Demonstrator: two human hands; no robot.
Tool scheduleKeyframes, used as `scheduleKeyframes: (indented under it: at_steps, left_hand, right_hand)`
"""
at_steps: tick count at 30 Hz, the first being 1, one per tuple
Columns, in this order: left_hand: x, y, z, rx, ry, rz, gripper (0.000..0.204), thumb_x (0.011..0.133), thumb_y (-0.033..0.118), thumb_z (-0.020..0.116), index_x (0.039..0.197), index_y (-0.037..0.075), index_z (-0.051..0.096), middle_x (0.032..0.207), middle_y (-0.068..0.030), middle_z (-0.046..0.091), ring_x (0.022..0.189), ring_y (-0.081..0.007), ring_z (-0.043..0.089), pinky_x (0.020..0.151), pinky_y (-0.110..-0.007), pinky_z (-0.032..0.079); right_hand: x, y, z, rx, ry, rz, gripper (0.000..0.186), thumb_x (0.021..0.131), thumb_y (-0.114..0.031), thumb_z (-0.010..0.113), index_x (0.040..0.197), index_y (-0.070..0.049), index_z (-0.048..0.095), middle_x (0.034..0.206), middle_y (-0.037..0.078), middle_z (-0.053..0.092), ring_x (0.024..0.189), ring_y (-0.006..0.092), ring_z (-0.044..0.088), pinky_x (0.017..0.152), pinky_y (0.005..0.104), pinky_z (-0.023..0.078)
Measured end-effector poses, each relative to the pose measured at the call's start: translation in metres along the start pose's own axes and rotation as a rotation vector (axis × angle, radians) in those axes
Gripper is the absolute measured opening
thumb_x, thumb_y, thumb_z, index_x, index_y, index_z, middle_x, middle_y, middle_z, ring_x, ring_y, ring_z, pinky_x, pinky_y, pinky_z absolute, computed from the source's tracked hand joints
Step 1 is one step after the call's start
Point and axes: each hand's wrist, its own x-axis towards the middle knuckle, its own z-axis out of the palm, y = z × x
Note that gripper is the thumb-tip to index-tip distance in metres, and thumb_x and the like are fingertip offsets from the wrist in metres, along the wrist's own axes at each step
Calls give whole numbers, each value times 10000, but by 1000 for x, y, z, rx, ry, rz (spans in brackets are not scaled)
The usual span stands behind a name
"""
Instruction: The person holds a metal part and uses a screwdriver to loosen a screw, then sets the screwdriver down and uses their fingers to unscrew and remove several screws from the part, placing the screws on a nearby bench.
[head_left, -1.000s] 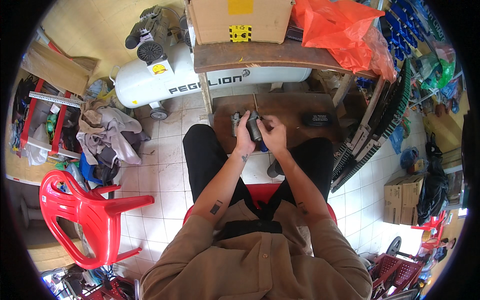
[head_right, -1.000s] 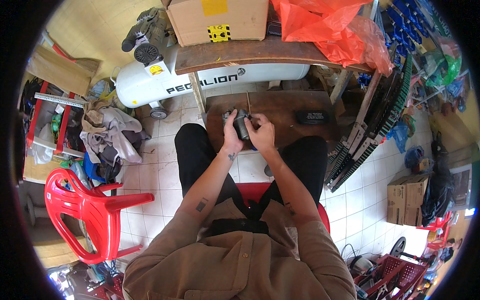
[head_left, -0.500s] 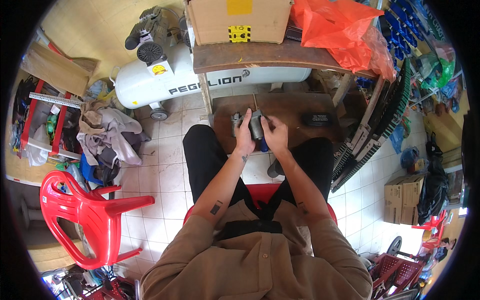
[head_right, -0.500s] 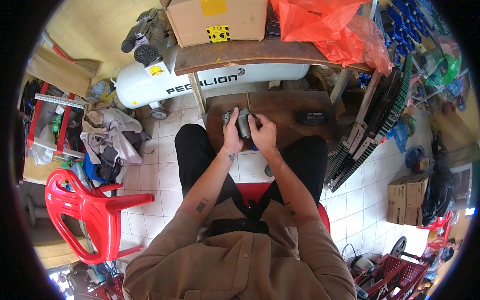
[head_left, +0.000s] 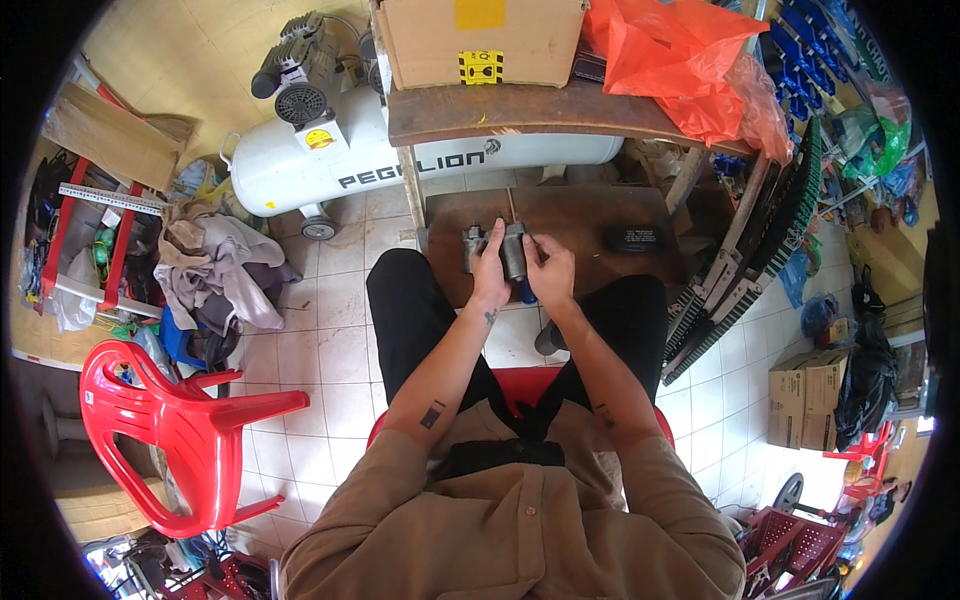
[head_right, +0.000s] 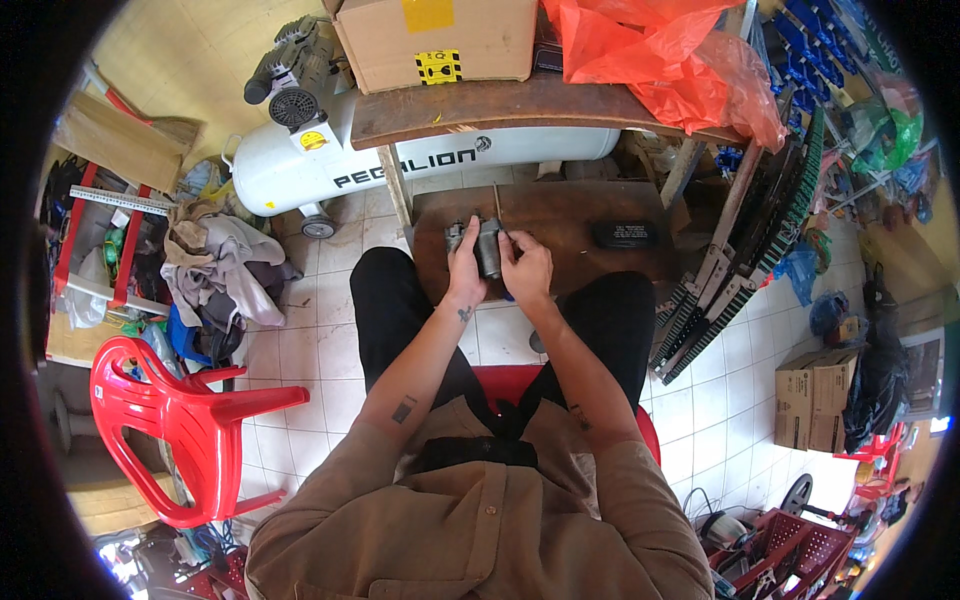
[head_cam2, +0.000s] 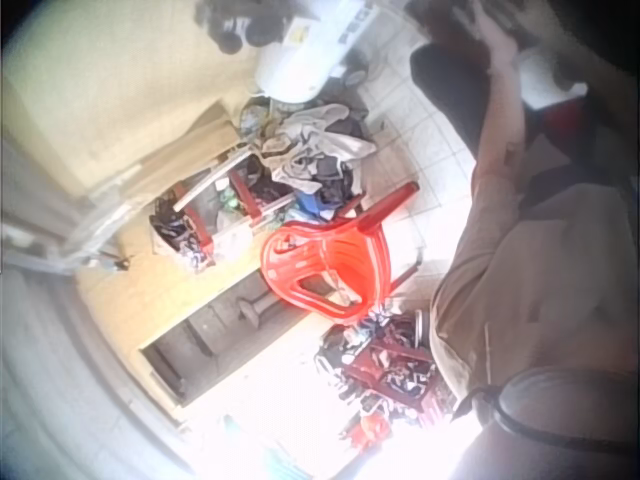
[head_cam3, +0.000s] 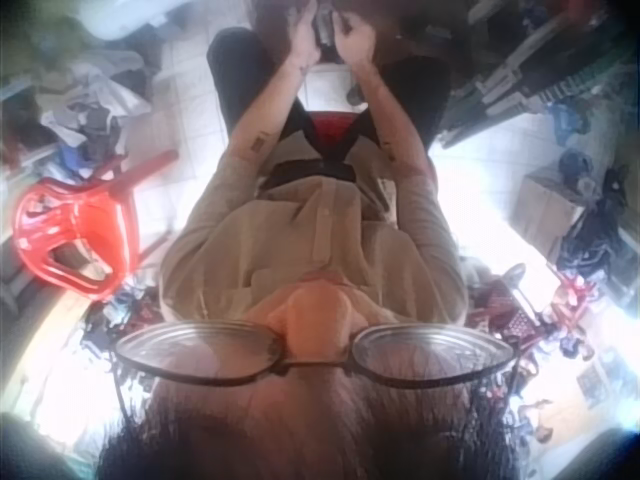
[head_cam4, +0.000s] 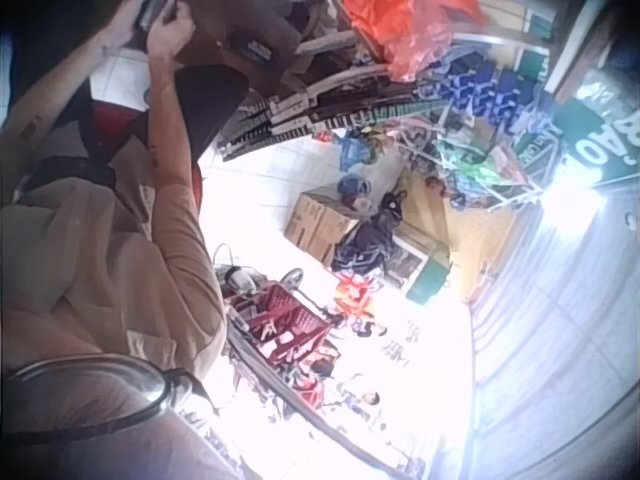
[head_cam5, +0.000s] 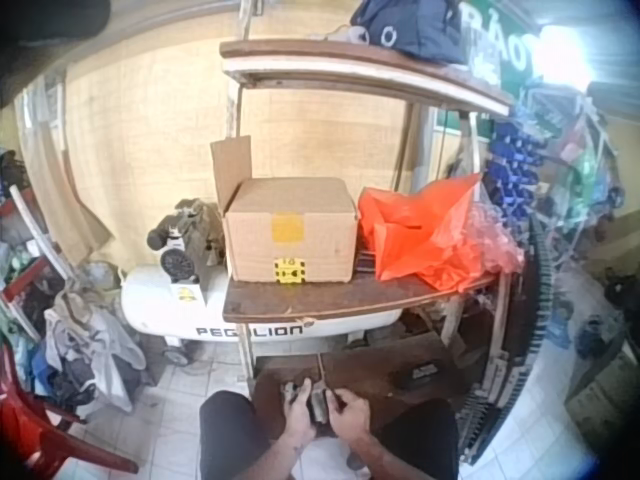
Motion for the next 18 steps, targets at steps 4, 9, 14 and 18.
scheduleKeyframes:
  at_steps: [4,9,14,18]
  left_hand:
    - [2,-1,-3,-13,17,40,289,930,321,721,1035,62,649,938,-57,691,810,-159,668,721,-320,549]
    - [4,-5,-2,-1,1,53,300,921,319,733,1040,61,635,922,-54,687,804,-158,666,719,-325,550]
    - [3,-5,-5,40,7,60,309,914,320,742,1037,59,632,919,-53,685,797,-155,663,706,-326,550]
    - [3,-5,-5,26,27,55,303,914,323,742,1030,65,635,924,-52,687,793,-153,662,695,-320,548]
  right_hand:
    - [1,-20,-7,19,-73,113,268,919,-217,712,959,47,700,637,90,648,558,105,569,533,290,445]
    - [1,17,9,312,-5,159,290,924,-231,709,956,57,695,646,97,659,571,95,576,536,290,449]
    - [-2,-1,-1,-8,-15,67,283,937,-236,689,922,47,694,664,95,673,596,100,608,555,293,475]
    - [0,-2,-1,-23,-34,45,267,937,-222,688,910,43,689,664,90,673,588,106,602,547,297,473]
